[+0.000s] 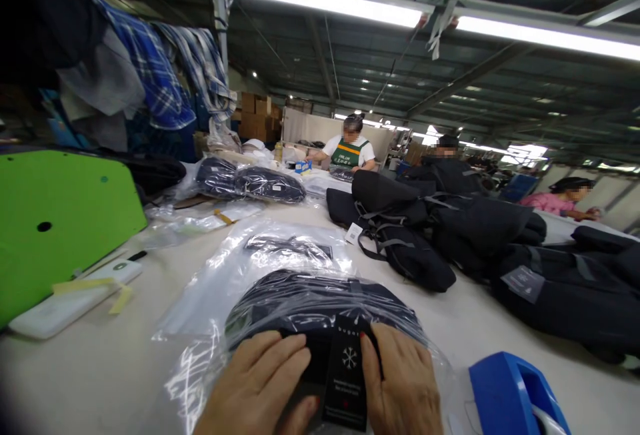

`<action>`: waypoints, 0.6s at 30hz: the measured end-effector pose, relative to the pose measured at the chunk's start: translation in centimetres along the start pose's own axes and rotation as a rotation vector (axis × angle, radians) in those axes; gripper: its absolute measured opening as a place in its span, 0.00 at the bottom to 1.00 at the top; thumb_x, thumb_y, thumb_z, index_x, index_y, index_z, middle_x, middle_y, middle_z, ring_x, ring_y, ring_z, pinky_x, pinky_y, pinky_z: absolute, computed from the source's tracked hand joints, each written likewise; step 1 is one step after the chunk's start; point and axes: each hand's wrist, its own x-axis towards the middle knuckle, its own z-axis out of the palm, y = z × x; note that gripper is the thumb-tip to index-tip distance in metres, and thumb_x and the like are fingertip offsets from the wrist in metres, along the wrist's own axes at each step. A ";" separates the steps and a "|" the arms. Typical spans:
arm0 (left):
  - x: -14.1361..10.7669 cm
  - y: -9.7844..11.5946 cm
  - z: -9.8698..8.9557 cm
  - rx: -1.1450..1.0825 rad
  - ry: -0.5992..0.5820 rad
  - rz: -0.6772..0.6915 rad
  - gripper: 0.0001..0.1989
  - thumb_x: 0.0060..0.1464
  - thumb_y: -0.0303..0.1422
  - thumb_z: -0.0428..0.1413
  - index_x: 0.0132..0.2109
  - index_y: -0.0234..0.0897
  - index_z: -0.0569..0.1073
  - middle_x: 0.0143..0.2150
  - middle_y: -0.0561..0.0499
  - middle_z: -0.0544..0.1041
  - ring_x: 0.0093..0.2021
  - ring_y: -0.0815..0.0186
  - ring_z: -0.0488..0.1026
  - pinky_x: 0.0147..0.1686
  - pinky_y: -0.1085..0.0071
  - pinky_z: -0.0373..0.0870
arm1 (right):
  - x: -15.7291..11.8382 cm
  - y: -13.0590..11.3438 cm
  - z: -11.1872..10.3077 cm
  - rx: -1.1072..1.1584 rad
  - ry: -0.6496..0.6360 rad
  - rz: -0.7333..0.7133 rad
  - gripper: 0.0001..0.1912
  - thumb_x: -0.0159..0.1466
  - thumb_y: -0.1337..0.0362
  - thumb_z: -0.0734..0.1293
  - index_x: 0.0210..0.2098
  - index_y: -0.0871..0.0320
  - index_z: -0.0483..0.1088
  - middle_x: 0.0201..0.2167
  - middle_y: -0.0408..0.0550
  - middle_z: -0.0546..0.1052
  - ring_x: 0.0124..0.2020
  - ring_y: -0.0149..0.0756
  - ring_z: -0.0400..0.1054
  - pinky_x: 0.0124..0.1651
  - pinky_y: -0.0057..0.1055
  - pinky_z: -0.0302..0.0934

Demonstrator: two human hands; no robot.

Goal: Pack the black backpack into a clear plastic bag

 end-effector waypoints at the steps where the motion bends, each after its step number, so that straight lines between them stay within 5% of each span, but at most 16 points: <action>1: 0.7 0.2 0.7 0.057 -0.074 0.042 0.16 0.47 0.37 0.61 0.45 0.37 0.78 0.51 0.37 0.74 0.54 0.38 0.65 0.56 0.45 0.54 | 0.4 -0.1 0.0 0.020 0.008 -0.056 0.16 0.67 0.64 0.52 0.37 0.61 0.70 0.31 0.49 0.79 0.33 0.38 0.75 0.35 0.35 0.67; 3: 1.5 0.1 2.0 0.166 -0.121 0.097 0.24 0.47 0.43 0.61 0.49 0.33 0.76 0.56 0.33 0.70 0.56 0.32 0.61 0.56 0.39 0.50 | 1.1 -0.6 -0.3 0.070 0.001 -0.121 0.18 0.65 0.68 0.51 0.35 0.61 0.72 0.30 0.47 0.80 0.32 0.34 0.75 0.33 0.31 0.68; 7: 1.7 0.4 4.1 0.396 0.088 0.150 0.36 0.40 0.48 0.65 0.52 0.26 0.72 0.56 0.28 0.67 0.56 0.32 0.59 0.57 0.40 0.43 | 2.3 -0.8 -1.7 0.185 -0.146 -0.071 0.20 0.61 0.69 0.52 0.39 0.62 0.74 0.36 0.48 0.80 0.36 0.35 0.76 0.34 0.30 0.72; 12: 3.0 2.6 3.6 0.512 -0.121 0.017 0.19 0.46 0.38 0.59 0.44 0.30 0.73 0.44 0.36 0.73 0.45 0.43 0.64 0.48 0.45 0.52 | 2.8 0.4 -1.5 0.425 -0.448 0.076 0.23 0.60 0.67 0.52 0.46 0.59 0.74 0.46 0.49 0.76 0.46 0.37 0.72 0.48 0.34 0.68; 18: 4.1 3.2 2.0 0.428 -0.084 -0.086 0.05 0.44 0.30 0.56 0.32 0.36 0.71 0.37 0.44 0.74 0.41 0.53 0.66 0.43 0.58 0.54 | 4.4 0.3 -0.2 0.361 -0.683 0.183 0.22 0.61 0.70 0.54 0.52 0.61 0.68 0.50 0.54 0.74 0.49 0.43 0.70 0.51 0.43 0.65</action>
